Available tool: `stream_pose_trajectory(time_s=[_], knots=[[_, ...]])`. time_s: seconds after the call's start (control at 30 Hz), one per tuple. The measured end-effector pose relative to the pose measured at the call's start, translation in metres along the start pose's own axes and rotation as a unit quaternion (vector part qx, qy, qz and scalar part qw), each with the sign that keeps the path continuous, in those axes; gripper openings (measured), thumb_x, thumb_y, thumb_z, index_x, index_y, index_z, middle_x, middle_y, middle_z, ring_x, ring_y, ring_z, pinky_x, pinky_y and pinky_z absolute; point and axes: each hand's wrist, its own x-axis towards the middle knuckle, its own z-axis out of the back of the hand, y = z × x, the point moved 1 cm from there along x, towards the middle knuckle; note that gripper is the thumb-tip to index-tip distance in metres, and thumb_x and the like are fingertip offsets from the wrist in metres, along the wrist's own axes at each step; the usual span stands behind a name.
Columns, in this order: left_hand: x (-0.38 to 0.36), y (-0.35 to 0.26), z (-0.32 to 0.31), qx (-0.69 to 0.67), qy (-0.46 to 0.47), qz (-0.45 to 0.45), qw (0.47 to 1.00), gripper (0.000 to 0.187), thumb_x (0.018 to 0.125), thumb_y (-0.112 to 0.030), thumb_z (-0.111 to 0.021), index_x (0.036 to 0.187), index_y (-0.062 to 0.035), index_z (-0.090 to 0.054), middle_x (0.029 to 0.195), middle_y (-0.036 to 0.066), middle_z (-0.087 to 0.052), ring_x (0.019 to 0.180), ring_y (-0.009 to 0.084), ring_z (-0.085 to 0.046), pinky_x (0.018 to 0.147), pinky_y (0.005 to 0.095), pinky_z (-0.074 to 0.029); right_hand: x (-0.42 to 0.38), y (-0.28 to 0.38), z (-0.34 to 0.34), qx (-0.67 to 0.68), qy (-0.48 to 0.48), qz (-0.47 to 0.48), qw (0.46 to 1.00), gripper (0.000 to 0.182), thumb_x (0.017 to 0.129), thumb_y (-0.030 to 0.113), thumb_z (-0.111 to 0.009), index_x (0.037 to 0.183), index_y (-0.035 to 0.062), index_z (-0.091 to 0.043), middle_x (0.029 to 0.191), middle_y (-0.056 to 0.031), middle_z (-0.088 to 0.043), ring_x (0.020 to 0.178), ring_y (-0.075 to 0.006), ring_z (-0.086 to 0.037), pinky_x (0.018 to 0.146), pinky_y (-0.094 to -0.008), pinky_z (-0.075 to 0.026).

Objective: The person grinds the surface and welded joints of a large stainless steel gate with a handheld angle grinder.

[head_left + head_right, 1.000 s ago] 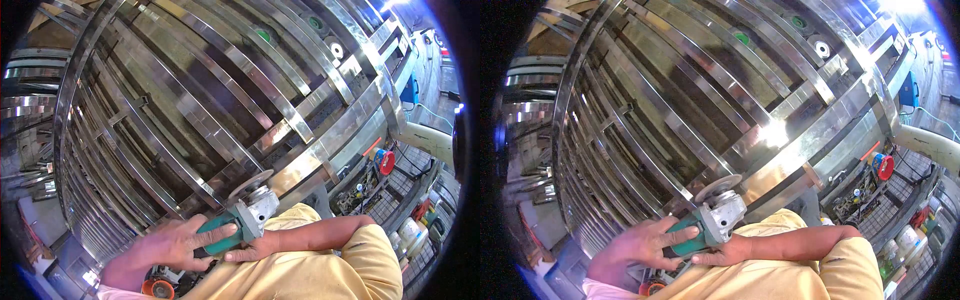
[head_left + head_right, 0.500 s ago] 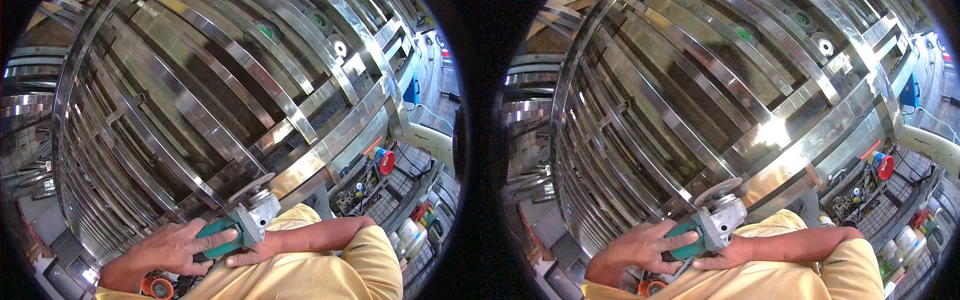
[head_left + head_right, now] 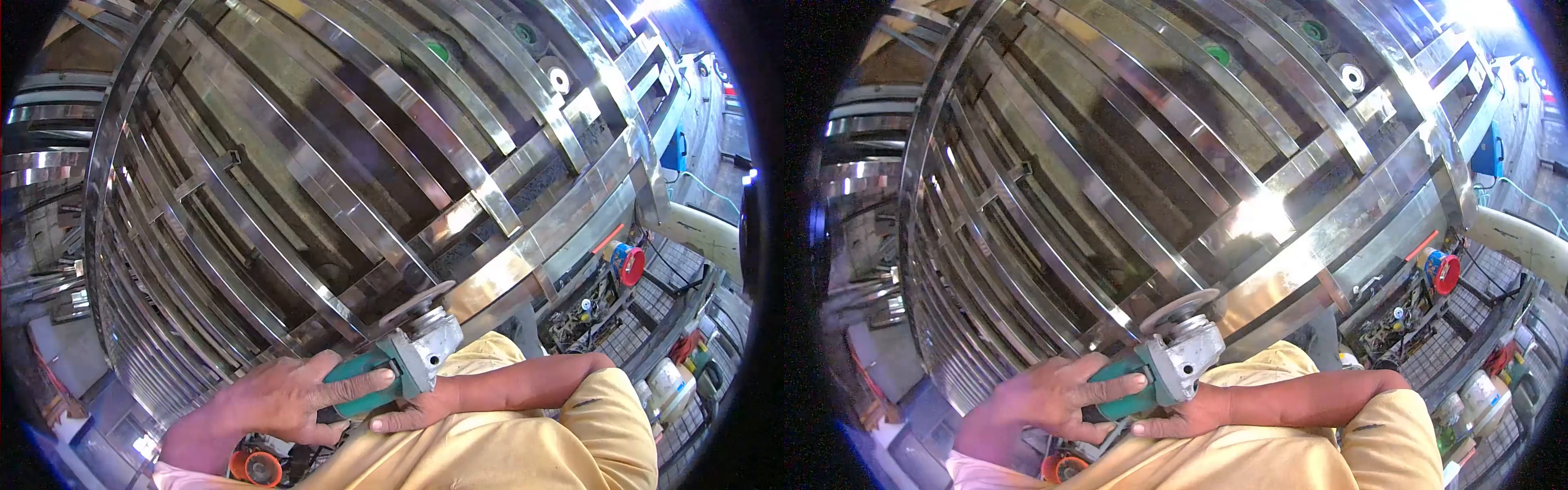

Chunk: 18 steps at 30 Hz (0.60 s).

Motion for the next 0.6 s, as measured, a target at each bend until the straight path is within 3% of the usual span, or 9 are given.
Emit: stream_pose_trajectory(time_s=[0.2,0.4,0.53,0.6], knots=[[0.003,0.005,0.000,-0.010,0.016,0.003,1.000,0.101,0.073,-0.029,-0.084,0.157,-0.0433,-0.028,0.103,0.017,-0.056,0.073,0.0375,-0.063,0.062,0.0457,-0.054,-0.001,-0.003,-0.001,0.009,0.004,-0.005,1.000,0.048,0.097,0.037,-0.066,0.128,0.0013,-0.060,0.128,-0.0178,-0.060,0.117,-0.0310,-0.058,0.101,-0.0416,-0.047],[-0.009,-0.011,-0.014,0.046,-0.084,-0.029,0.995,0.099,0.071,-0.026,-0.083,0.155,-0.0403,-0.032,0.118,0.023,-0.058,0.081,0.0385,-0.069,0.061,0.0444,-0.059,0.005,0.000,0.002,-0.068,-0.007,0.061,0.996,0.047,0.095,0.038,-0.070,0.124,0.0026,-0.061,0.122,-0.0177,-0.060,0.113,-0.0339,-0.059,0.097,-0.0428,-0.049],[-0.014,-0.006,-0.022,0.027,-0.084,-0.025,0.996,0.099,0.074,-0.025,-0.080,0.157,-0.0406,-0.029,0.134,0.021,-0.051,0.082,0.0369,-0.069,0.061,0.0416,-0.061,0.006,0.001,0.001,-0.081,-0.007,0.066,0.995,0.048,0.094,0.039,-0.071,0.124,0.0037,-0.061,0.120,-0.0179,-0.060,0.112,-0.0342,-0.059,0.097,-0.0434,-0.049],[-0.011,-0.006,-0.018,0.003,-0.084,-0.027,0.996,0.099,0.073,-0.026,-0.082,0.155,-0.0432,-0.030,0.119,0.019,-0.056,0.078,0.0365,-0.068,0.059,0.0424,-0.059,0.006,0.001,0.001,-0.085,-0.001,0.066,0.994,0.049,0.094,0.040,-0.070,0.125,0.0034,-0.061,0.121,-0.0181,-0.060,0.113,-0.0341,-0.059,0.097,-0.0436,-0.049]])
